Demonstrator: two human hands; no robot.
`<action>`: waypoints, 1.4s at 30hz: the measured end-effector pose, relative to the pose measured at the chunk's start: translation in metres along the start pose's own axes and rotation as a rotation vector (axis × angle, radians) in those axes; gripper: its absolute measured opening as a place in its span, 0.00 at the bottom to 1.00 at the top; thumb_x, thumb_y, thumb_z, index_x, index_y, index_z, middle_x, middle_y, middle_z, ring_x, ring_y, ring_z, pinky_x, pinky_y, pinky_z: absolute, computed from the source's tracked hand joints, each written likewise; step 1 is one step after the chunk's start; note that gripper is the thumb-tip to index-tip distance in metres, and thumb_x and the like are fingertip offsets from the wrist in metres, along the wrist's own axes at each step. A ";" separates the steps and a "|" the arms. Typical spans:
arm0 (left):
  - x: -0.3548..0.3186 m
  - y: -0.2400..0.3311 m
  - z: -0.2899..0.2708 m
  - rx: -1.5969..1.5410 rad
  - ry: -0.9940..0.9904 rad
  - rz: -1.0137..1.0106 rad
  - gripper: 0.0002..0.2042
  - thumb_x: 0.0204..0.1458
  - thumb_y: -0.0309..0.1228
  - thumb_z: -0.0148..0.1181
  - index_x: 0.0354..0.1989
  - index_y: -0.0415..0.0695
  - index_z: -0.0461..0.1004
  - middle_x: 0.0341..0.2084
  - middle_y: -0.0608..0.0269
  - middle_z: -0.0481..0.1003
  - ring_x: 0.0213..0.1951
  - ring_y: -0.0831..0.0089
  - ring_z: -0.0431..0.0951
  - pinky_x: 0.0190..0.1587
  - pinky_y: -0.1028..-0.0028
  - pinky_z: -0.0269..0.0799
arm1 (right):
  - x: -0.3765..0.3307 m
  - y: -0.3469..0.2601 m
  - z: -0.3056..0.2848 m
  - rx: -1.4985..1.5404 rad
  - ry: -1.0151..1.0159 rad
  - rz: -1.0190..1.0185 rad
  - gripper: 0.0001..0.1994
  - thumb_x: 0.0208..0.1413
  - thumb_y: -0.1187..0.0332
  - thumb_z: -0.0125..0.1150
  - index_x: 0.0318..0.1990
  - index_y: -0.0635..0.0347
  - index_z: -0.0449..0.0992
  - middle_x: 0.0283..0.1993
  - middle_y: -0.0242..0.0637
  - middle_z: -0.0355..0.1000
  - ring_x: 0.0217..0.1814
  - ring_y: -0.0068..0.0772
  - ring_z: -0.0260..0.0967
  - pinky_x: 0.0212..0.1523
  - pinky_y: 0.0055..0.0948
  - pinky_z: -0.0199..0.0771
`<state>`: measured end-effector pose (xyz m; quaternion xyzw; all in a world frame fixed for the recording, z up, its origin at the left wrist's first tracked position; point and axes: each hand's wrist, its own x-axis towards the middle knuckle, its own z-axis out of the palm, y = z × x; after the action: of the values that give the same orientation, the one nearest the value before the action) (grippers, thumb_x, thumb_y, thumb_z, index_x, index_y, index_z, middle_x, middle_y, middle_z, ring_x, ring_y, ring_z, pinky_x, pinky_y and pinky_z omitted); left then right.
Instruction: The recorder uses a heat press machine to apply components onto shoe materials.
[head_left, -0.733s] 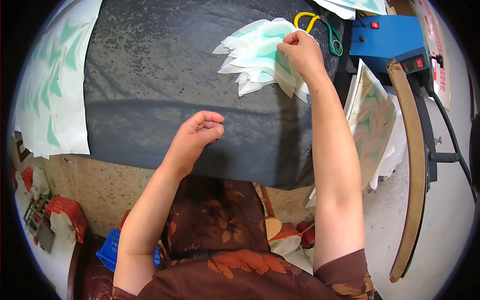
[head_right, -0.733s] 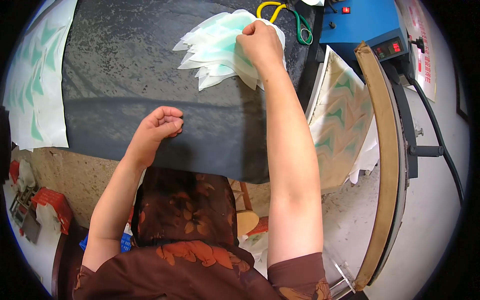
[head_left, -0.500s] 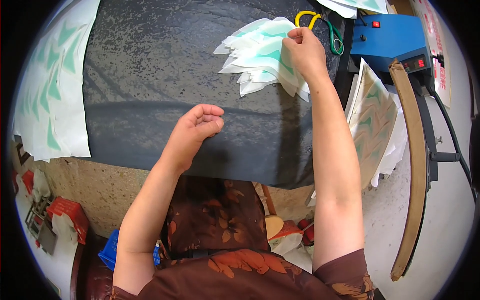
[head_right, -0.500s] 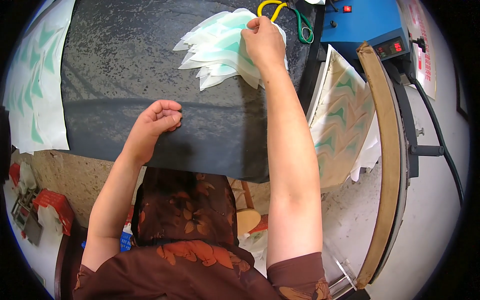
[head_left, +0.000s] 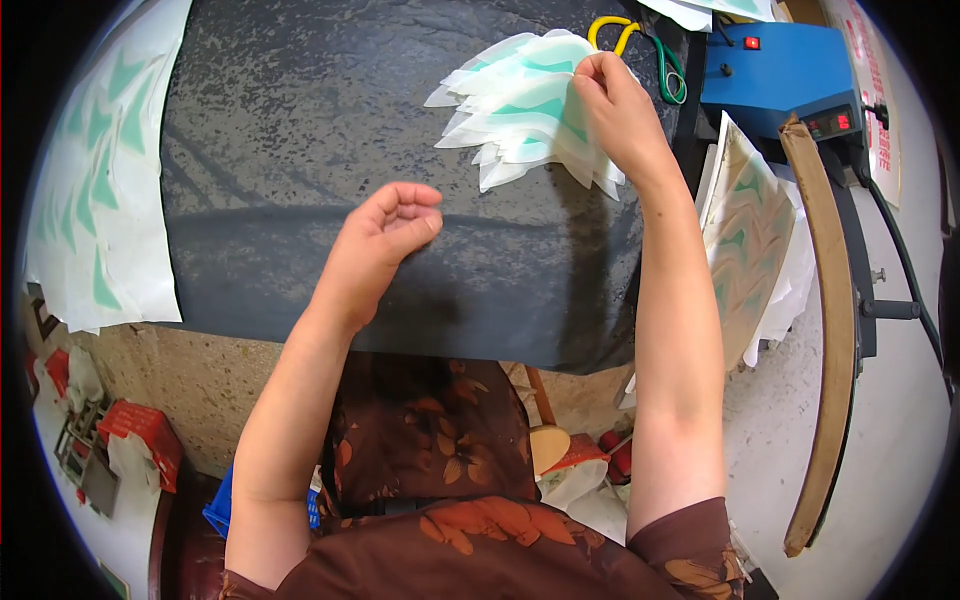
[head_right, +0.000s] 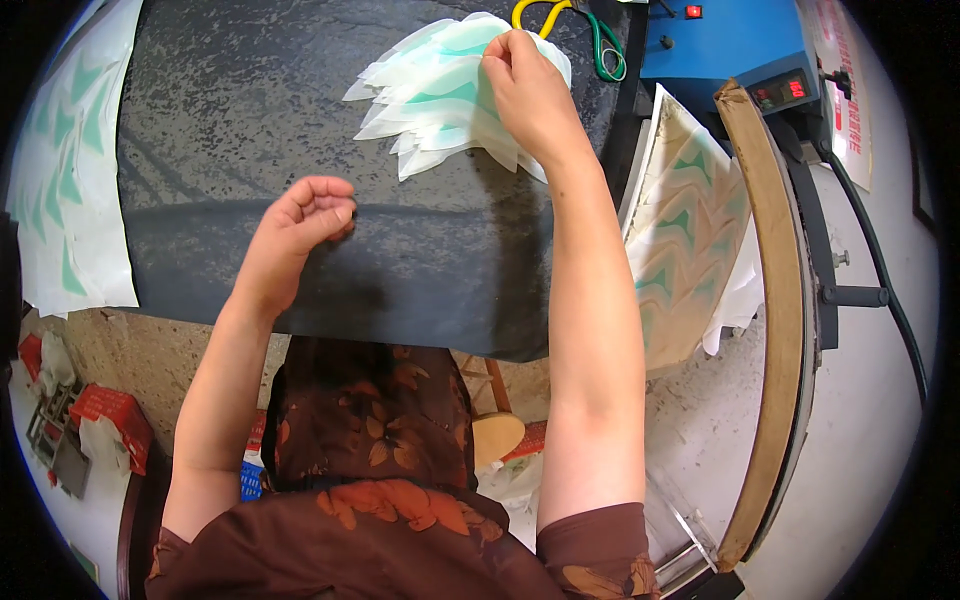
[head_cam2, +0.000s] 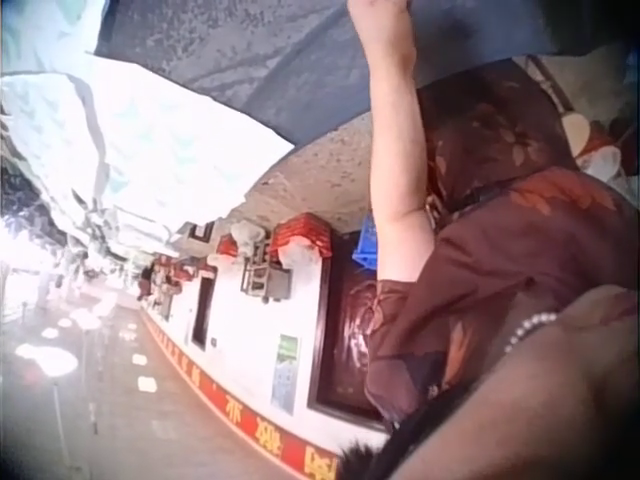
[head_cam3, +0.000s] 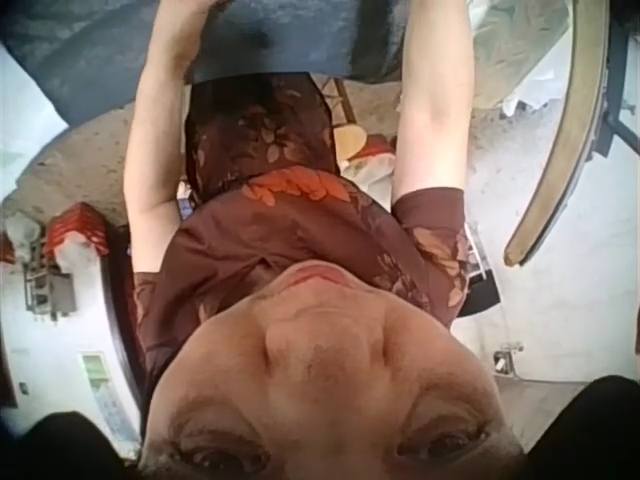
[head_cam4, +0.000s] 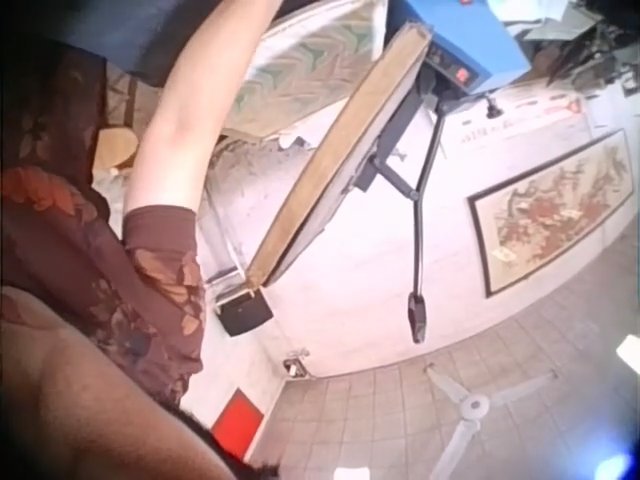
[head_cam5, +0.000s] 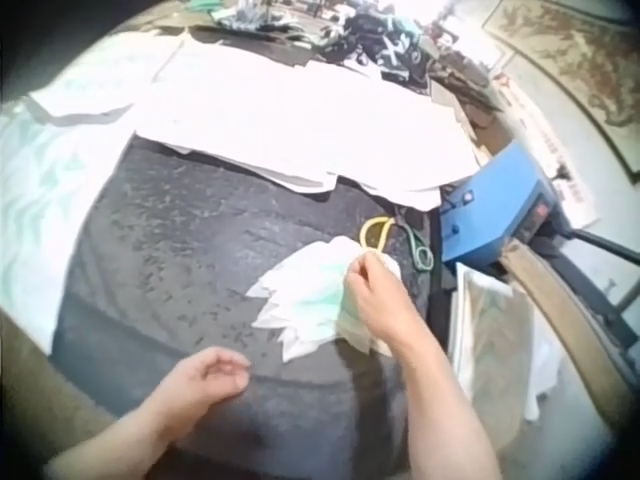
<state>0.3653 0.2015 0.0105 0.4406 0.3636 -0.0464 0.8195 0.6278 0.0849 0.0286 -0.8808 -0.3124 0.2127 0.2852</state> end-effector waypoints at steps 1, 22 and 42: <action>0.003 0.006 0.002 0.052 0.024 0.062 0.13 0.54 0.27 0.60 0.47 0.41 0.72 0.36 0.69 0.73 0.40 0.81 0.72 0.47 0.80 0.66 | -0.005 -0.002 -0.002 0.000 0.001 0.001 0.09 0.59 0.65 0.52 0.38 0.62 0.70 0.36 0.42 0.72 0.38 0.41 0.70 0.44 0.35 0.69; -0.067 0.016 0.128 0.081 -0.168 0.129 0.08 0.57 0.31 0.60 0.40 0.40 0.73 0.31 0.71 0.74 0.31 0.86 0.71 0.35 0.85 0.67 | -0.222 -0.011 -0.080 0.845 -0.232 0.282 0.10 0.58 0.65 0.63 0.39 0.61 0.75 0.32 0.20 0.67 0.32 0.09 0.60 0.33 0.15 0.61; -0.098 -0.066 0.345 1.419 -0.374 0.959 0.18 0.53 0.36 0.59 0.52 0.43 0.74 0.52 0.51 0.71 0.55 0.52 0.70 0.57 0.61 0.64 | -0.489 0.247 -0.202 0.902 0.622 0.480 0.11 0.58 0.64 0.61 0.41 0.61 0.75 0.34 0.22 0.69 0.35 0.13 0.60 0.36 0.17 0.58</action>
<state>0.4591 -0.1231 0.1470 0.9370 -0.1156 0.0163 0.3292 0.4964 -0.4766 0.1188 -0.7397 0.1145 0.1151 0.6530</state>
